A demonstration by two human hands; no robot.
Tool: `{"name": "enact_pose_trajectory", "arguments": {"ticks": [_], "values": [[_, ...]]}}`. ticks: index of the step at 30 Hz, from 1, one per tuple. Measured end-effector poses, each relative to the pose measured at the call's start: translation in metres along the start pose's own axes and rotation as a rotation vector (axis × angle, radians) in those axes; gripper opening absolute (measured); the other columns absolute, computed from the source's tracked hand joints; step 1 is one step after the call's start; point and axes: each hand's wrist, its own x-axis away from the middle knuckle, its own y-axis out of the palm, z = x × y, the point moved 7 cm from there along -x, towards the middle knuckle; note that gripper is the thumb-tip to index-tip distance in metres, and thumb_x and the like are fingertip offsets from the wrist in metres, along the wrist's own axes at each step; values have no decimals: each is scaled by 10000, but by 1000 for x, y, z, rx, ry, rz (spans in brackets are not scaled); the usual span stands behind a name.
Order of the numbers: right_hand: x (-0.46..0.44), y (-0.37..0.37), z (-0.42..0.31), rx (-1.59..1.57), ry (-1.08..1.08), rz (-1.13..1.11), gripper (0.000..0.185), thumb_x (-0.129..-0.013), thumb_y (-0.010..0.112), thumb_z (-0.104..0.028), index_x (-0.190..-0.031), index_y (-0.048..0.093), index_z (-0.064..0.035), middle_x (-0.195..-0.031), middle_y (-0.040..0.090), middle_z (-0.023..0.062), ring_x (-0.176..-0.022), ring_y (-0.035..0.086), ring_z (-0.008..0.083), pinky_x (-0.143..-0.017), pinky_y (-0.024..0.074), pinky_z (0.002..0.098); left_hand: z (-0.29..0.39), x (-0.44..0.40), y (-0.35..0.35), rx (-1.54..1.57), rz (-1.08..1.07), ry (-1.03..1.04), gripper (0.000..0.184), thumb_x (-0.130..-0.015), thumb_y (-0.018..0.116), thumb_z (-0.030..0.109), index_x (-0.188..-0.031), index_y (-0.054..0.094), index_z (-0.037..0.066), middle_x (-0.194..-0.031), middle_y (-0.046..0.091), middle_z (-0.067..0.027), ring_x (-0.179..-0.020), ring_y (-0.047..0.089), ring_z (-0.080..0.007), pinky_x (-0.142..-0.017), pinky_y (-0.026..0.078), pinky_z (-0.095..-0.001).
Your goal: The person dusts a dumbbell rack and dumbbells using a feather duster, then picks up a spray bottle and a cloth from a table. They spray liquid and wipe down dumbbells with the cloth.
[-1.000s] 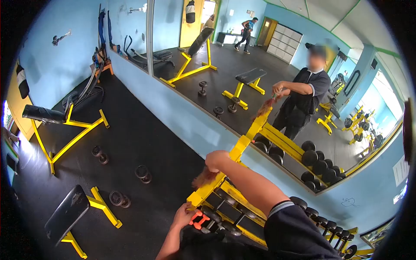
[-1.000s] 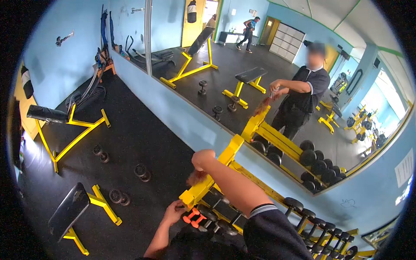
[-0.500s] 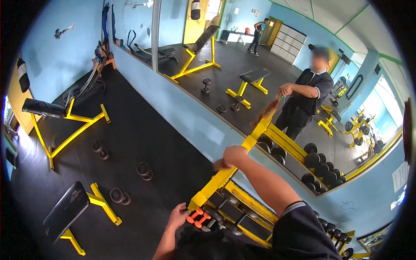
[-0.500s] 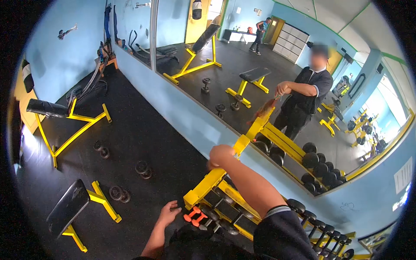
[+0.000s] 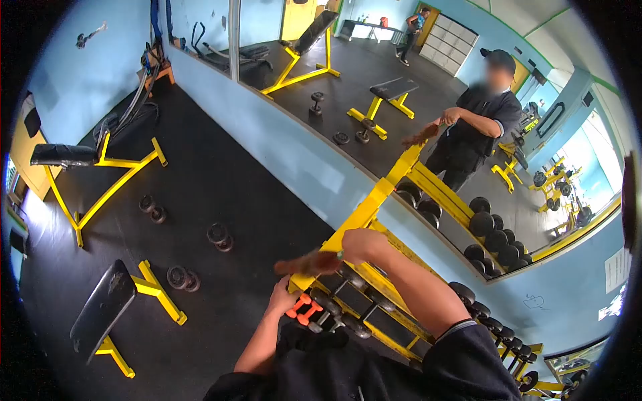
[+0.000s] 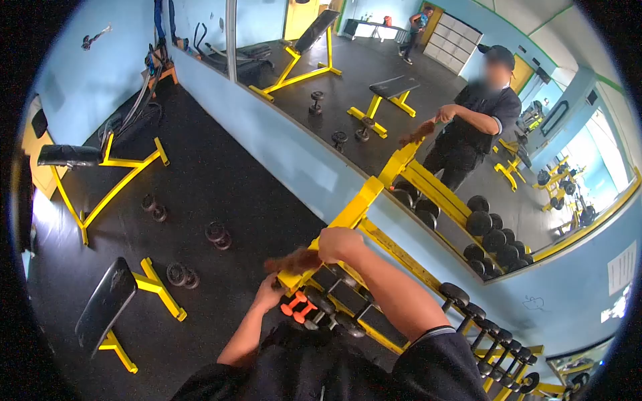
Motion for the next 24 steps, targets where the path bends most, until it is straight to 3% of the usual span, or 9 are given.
{"name": "enact_pose_trajectory", "arguments": {"ticks": [3, 4, 9, 13, 17, 19, 21, 23, 24], "values": [[19, -3, 18, -106, 109, 105, 251, -717, 559, -164, -871, 691, -16, -930, 675, 191, -879, 654, 366, -716, 529, 442, 13, 12, 1, -285, 114, -41, 734, -737, 721, 157, -1362, 379, -21, -1314, 484, -243, -1247, 446, -366, -1040, 369, -391], [22, 3, 22, -107, 111, 100, 251, -717, 559, -164, -871, 691, -16, -930, 675, 191, -879, 654, 366, -716, 529, 442, 13, 11, 5, -266, 49, -48, 820, -741, 716, 178, -1415, 289, -9, -1416, 362, -238, -1320, 343, -365, -1075, 326, -425], [72, 54, 41, -320, 33, 189, 247, -790, 572, -225, -967, 681, -90, -908, 673, 188, -871, 637, 388, -768, 513, 455, 32, 15, 13, -504, 67, 43, 817, -752, 690, 212, -1436, 275, 49, -1463, 293, -218, -1325, 326, -377, -1061, 332, -470], [166, 100, 77, -489, 346, 309, 274, -801, 585, -276, -1033, 672, -161, -914, 665, 195, -885, 632, 379, -773, 503, 462, 44, 15, 16, -628, 33, 114, 789, -767, 661, 241, -1445, 281, 102, -1481, 265, -203, -1325, 316, -389, -1048, 330, -502], [258, 123, 96, -459, 522, 77, 322, -760, 614, -291, -1059, 688, -198, -935, 676, 166, -897, 643, 347, -791, 512, 443, 46, 9, 28, -775, -13, 191, 773, -790, 647, 271, -1444, 280, 88, -1490, 243, -196, -1340, 292, -381, -1041, 311, -542], [250, 136, 90, -430, 578, 39, 266, -756, 572, -228, -978, 700, -156, -950, 682, 161, -909, 650, 337, -802, 516, 435, 46, 3, 45, -824, -98, 225, 776, -797, 643, 279, -1449, 269, 86, -1500, 215, -205, -1366, 248, -376, -1072, 254, -544], [205, 155, 71, -450, 511, 52, 235, -774, 539, -187, -896, 683, -46, -916, 678, 202, -847, 670, 348, -709, 540, 456, 53, 1, 66, -978, -110, 352, 807, -771, 659, 258, -1453, 267, 80, -1512, 167, -233, -1389, 174, -409, -1095, 188, -546], [159, 138, 36, -483, 401, 329, 168, -808, 533, -141, -818, 677, -56, -825, 675, 184, -781, 678, 338, -651, 551, 439, 55, 2, 86, -1059, -209, 386, 819, -765, 657, 275, -1456, 263, 82, -1515, 145, -244, -1400, 131, -417, -1106, 143, -546], [126, 147, 20, -477, 315, 476, 194, -784, 530, -145, -877, 651, -26, -795, 674, 167, -740, 669, 326, -635, 552, 424, 48, 4, 95, -1088, -266, 353, 795, -790, 627, 287, -1462, 251, 88, -1517, 143, -239, -1408, 114, -409, -1109, 137, -547]]}}
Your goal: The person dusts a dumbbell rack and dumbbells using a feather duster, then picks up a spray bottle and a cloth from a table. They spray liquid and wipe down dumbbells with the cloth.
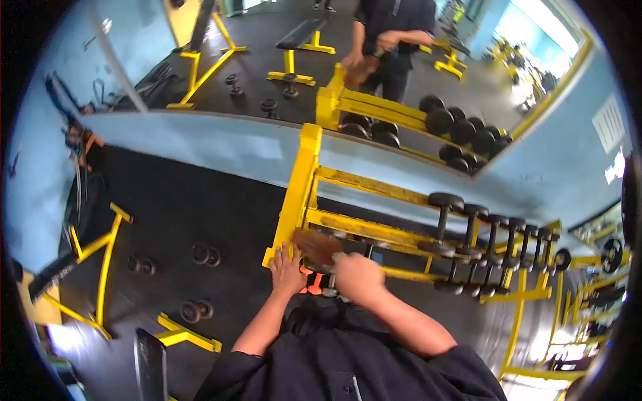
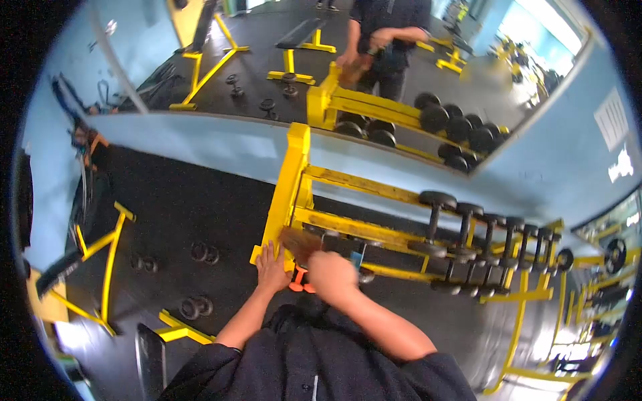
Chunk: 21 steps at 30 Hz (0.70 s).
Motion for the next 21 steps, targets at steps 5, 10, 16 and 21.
{"name": "enact_pose_trajectory", "arguments": {"ticks": [5, 10, 16, 21], "values": [[0, 54, -85, 119, -212, -124, 232, -773, 539, -144, -813, 692, 26, -804, 674, 183, -727, 680, 274, -567, 552, 355, -34, 1, 79, -430, 229, 207, 833, -840, 510, 542, -1478, 221, 91, -1544, 89, -183, -1437, 0, -357, -1127, 62, -554], [-5, 43, -54, 34, -81, -19, 239, -777, 537, -123, -853, 668, 61, -782, 664, 205, -713, 680, 297, -556, 554, 346, -17, 23, 20, -100, -103, 142, 769, -824, 625, 314, -1427, 271, -8, -1519, 199, -187, -1420, 143, -341, -1148, 138, -460], [7, 124, -8, -319, 34, -391, 284, -803, 525, -154, -994, 621, 34, -965, 654, 227, -902, 646, 371, -764, 522, 447, -9, 25, -4, -59, -79, 208, 732, -790, 649, 218, -1413, 321, 17, -1486, 288, -175, -1396, 225, -339, -1145, 169, -449], [12, 207, 44, -521, 314, -443, 356, -823, 500, -188, -1132, 535, -14, -1038, 644, 226, -964, 629, 401, -820, 508, 477, 12, 1, -3, -343, -227, 460, 593, -786, 619, 216, -1328, 456, 35, -1421, 400, -148, -1353, 319, -306, -1152, 160, -444]]}}
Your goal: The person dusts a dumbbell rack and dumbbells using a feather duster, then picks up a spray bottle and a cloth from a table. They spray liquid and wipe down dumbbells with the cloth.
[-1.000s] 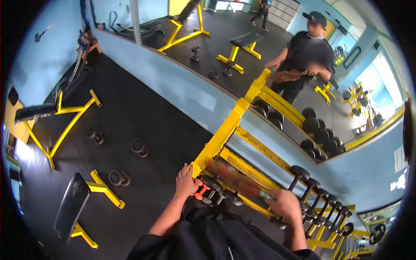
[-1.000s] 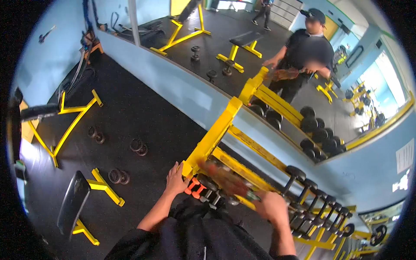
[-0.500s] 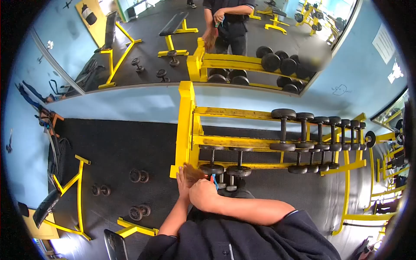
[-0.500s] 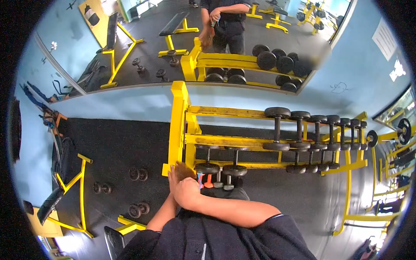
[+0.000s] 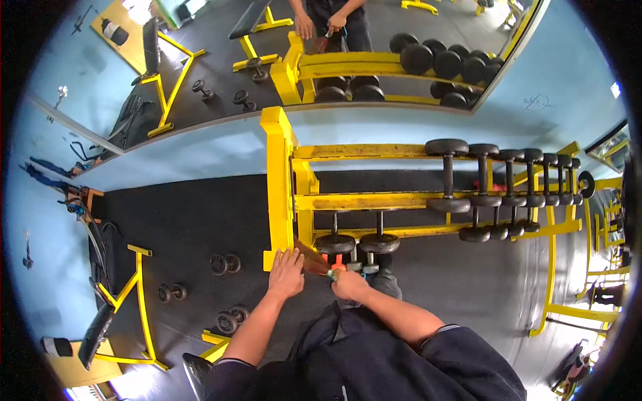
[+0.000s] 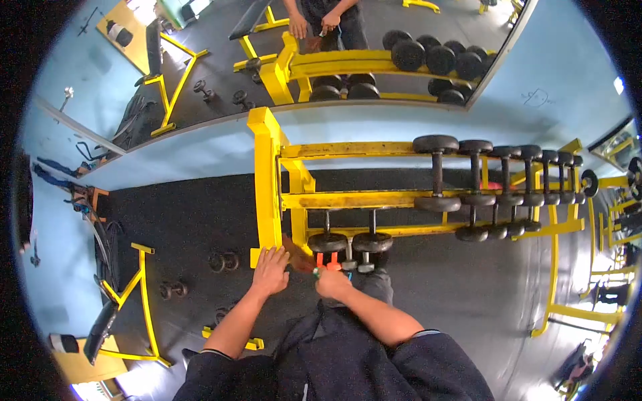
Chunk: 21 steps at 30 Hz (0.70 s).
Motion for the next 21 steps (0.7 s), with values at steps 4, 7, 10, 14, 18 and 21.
{"name": "enact_pose_trajectory", "arguments": {"ticks": [4, 7, 10, 14, 18, 21], "values": [[-63, 27, 69, 75, 63, -28, 348, -863, 487, -228, -1146, 583, -50, -1112, 633, 197, -1008, 629, 356, -852, 510, 455, -11, -37, 17, -156, -81, 170, 440, -771, 601, 206, -1176, 573, 39, -1241, 561, -142, -1228, 465, -294, -1105, 258, -432], [-100, 17, 89, 95, 126, -16, 294, -879, 482, -207, -1078, 638, -57, -1093, 650, 175, -999, 638, 335, -831, 521, 433, -14, -49, 20, -52, 5, 193, 230, -712, 615, 214, -889, 656, 73, -852, 654, -98, -872, 609, -272, -824, 447, -395], [-125, -4, 80, 162, 48, -34, 264, -878, 474, -176, -999, 684, -71, -1044, 668, 159, -1006, 638, 301, -814, 526, 411, -13, -51, 13, -2, 104, 171, 230, -691, 626, 228, -864, 657, 79, -794, 647, -88, -803, 617, -264, -763, 455, -390], [-168, -18, 67, 198, 22, -30, 307, -886, 453, -152, -1124, 626, -64, -1031, 666, 164, -1001, 639, 301, -803, 532, 409, -16, -53, 11, 20, 192, 195, 198, -669, 633, 204, -825, 651, 84, -737, 624, -67, -742, 598, -244, -713, 440, -379], [-199, -17, 64, 92, 194, 259, 398, -882, 493, -189, -1266, 527, -89, -1040, 655, 182, -947, 653, 325, -764, 543, 426, -24, -50, 14, 92, 265, 188, 183, -673, 631, 199, -821, 652, 92, -741, 626, -61, -750, 592, -234, -724, 435, -369], [-190, -13, 57, 84, 199, 113, 448, -890, 478, -167, -1332, 450, -100, -1086, 623, 212, -957, 644, 349, -781, 539, 434, -27, -50, 11, 123, 295, 160, 173, -682, 630, 202, -820, 652, 100, -742, 623, -54, -758, 587, -228, -738, 430, -364]]}}
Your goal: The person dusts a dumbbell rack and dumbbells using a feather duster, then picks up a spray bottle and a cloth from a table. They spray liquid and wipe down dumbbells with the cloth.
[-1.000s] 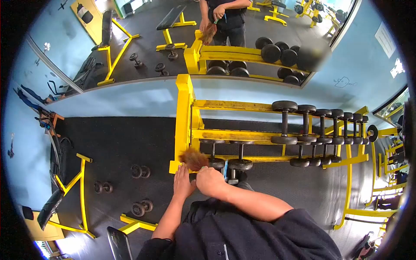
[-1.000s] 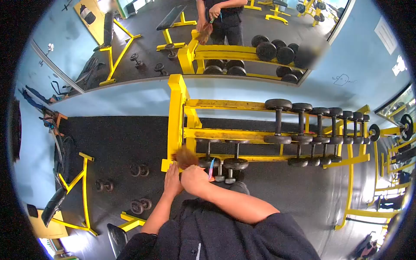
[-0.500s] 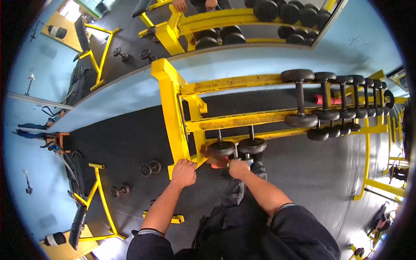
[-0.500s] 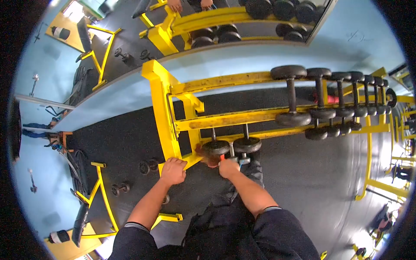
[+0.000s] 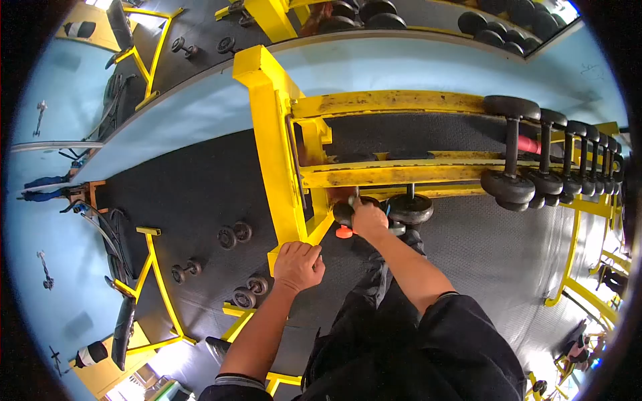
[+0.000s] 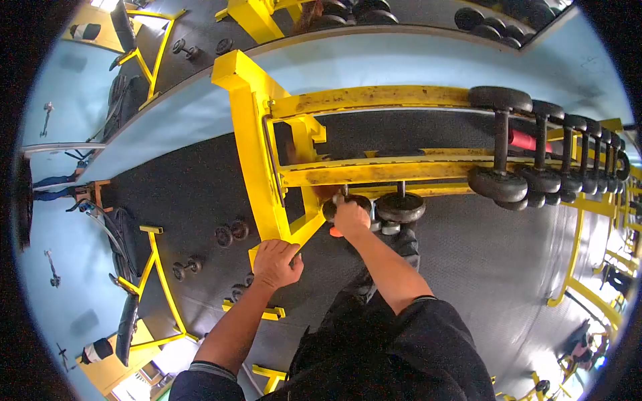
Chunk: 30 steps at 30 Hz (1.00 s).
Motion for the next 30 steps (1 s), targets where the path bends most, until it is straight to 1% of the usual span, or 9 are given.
{"name": "enact_pose_trajectory", "arguments": {"ticks": [4, 7, 12, 15, 19, 22, 24, 27, 30], "values": [[42, 3, -1, 88, -88, -210, 479, -897, 483, -176, -1364, 394, -119, -1122, 596, 247, -963, 634, 378, -804, 527, 458, -5, 2, -1, 37, 10, -11, 177, -693, 634, 207, -832, 662, 100, -748, 615, -47, -768, 582, -230, -753, 427, -367], [54, -8, 9, -157, 78, 72, 469, -896, 494, -206, -1351, 410, -127, -1076, 617, 243, -971, 627, 390, -805, 519, 476, -5, 3, 2, 58, -18, -26, 191, -697, 639, 210, -848, 672, 98, -765, 615, -48, -787, 581, -233, -764, 426, -372], [50, 0, 1, -349, 129, 139, 388, -887, 477, -215, -1255, 472, -92, -1040, 603, 290, -936, 609, 444, -798, 504, 521, -5, 3, 2, 62, -28, -28, 199, -699, 638, 207, -861, 668, 95, -779, 615, -54, -790, 581, -239, -766, 426, -376], [44, 19, -5, -371, 127, 58, 456, -902, 464, -240, -1318, 420, -60, -1064, 612, 281, -954, 619, 420, -822, 504, 488, -5, 6, 7, 45, -87, -40, 215, -695, 642, 207, -877, 663, 94, -787, 617, -56, -799, 584, -239, -767, 426, -377], [77, 66, -7, -489, 94, -33, 338, -900, 461, -235, -1161, 475, -21, -1059, 606, 302, -1000, 595, 440, -873, 476, 504, 1, 4, 2, 58, -93, 13, 270, -672, 667, 252, -891, 661, 94, -809, 626, -61, -822, 588, -245, -780, 420, -396], [112, 92, -7, -643, 272, -13, 332, -904, 464, -228, -1163, 467, -19, -1071, 597, 310, -1046, 569, 448, -918, 444, 514, 9, 3, -10, 56, -188, 157, 345, -641, 694, 310, -911, 668, 96, -824, 633, -57, -869, 584, -241, -817, 409, -407], [110, 130, 4, -813, 358, 186, 256, -914, 495, -277, -1050, 521, -62, -803, 651, 211, -619, 653, 322, -507, 516, 430, 13, 9, 1, -27, -428, 293, 437, -615, 703, 385, -954, 684, 112, -877, 644, -40, -947, 567, -225, -872, 393, -405], [85, 115, -17, -1259, 399, -167, 271, -907, 495, -211, -1067, 504, 8, -743, 641, 197, -586, 639, 307, -497, 498, 411, 15, 6, 7, -125, -465, 225, 435, -632, 681, 403, -969, 691, 128, -919, 644, -32, -956, 562, -218, -870, 393, -403], [43, 107, -24, -1276, 368, -95, 197, -896, 482, -146, -916, 564, 32, -621, 606, 154, -441, 568, 238, -387, 430, 352, 15, 8, 10, -151, -403, 240, 414, -641, 666, 405, -951, 699, 131, -930, 641, -25, -957, 560, -208, -859, 395, -405]]}}
